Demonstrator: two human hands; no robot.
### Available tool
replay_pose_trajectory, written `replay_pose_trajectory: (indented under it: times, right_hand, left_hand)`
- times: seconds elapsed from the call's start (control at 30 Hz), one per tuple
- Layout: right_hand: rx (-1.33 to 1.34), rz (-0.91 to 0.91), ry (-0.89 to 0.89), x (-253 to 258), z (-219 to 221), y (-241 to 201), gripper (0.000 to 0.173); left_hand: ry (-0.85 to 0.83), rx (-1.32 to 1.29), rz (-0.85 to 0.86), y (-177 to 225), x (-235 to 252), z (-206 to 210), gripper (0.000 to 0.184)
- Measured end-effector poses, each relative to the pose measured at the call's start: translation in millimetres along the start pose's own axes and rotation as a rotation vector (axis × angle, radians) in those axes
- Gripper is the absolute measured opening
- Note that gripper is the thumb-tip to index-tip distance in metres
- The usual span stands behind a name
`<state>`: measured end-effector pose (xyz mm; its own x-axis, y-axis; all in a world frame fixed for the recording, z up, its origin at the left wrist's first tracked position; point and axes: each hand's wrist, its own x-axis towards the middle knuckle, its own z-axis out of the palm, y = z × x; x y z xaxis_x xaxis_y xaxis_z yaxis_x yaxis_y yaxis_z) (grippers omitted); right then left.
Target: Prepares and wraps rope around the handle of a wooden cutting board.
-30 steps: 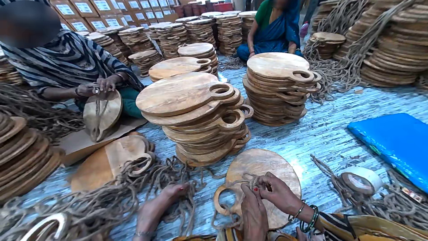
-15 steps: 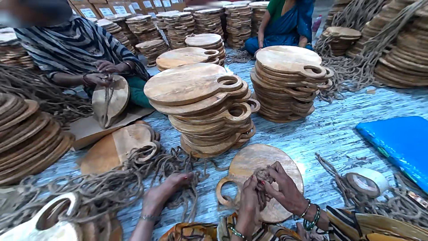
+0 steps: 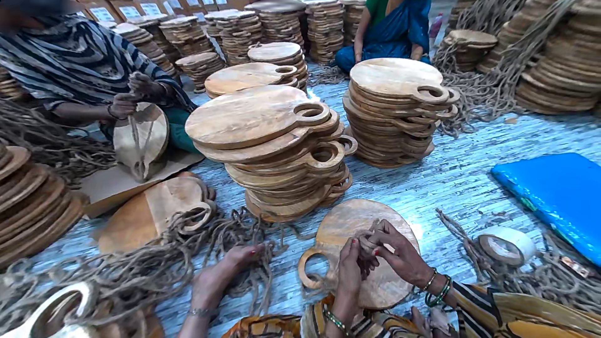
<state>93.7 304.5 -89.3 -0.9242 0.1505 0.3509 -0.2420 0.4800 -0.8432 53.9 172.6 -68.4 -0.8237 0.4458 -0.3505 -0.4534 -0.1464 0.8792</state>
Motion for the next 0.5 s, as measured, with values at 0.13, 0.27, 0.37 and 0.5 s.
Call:
replay_pose_trajectory:
  times: [0.13,0.27,0.37,0.5]
  right_hand:
    - [-0.195,-0.298,0.017,1,-10,14,0.013]
    - [-0.402,-0.508,-0.037,2,-17,19,0.018]
    - [-0.450,-0.498,-0.096,-1,-22,23,0.018]
    - [-0.249,-0.133,-0.027,-9,-23,36,0.014]
  left_hand:
    - [0.027,-0.117,-0.109,1,9,8,0.039]
    - [-0.043,-0.072,-0.020,-16,17,3,0.031]
    - [0.005,-0.025,-0.064,-19,24,8,0.036]
    - [-0.146,0.151,0.098,-18,25,15,0.028]
